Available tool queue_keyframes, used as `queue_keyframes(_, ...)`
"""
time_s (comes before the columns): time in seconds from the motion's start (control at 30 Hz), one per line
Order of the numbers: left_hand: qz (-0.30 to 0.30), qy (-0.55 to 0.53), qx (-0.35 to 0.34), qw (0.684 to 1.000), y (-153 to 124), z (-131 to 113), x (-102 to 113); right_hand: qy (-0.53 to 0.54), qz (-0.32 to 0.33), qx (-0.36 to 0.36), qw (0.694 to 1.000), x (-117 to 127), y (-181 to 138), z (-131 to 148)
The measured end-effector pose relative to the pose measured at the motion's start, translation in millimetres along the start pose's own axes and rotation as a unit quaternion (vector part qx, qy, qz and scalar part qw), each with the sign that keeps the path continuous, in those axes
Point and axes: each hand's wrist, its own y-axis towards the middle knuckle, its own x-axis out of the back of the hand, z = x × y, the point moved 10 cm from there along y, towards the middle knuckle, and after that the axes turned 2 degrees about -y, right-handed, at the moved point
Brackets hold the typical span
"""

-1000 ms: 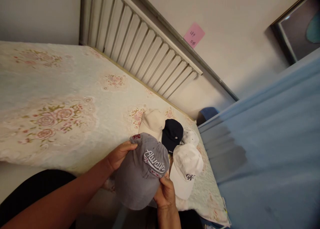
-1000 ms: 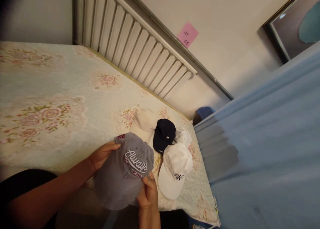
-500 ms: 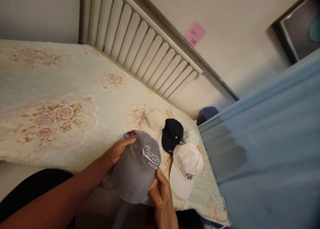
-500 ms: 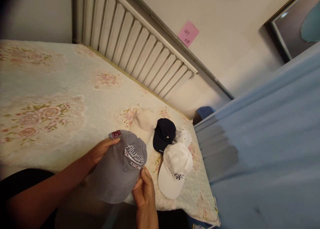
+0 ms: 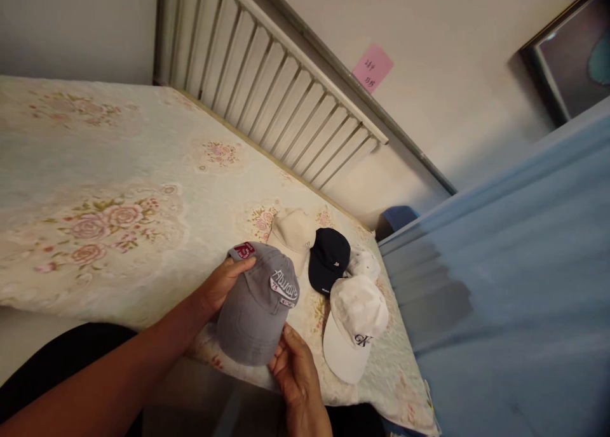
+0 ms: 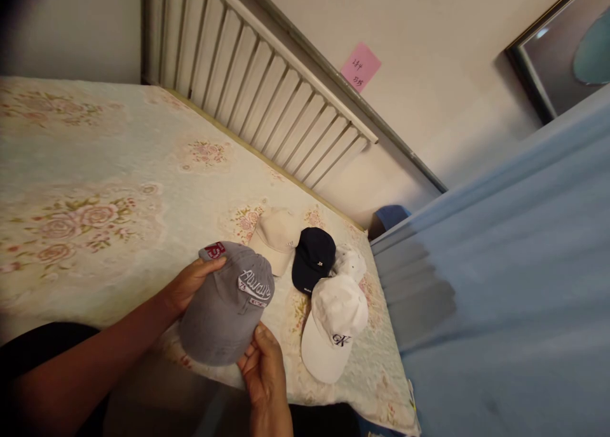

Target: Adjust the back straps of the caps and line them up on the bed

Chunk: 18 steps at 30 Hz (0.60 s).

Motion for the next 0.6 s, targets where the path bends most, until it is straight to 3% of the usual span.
queue_keyframes(0.33, -0.002, -0.01, -0.007, 1.0, 4, 1, 5, 0.006, 0.014, 0.005, 1.0, -8, 0, 1)
queue_keyframes(0.6, -0.005, -0.014, -0.003, 1.0, 4, 1, 4, 0.037, -0.015, -0.01, 0.999, 6, 4, -7)
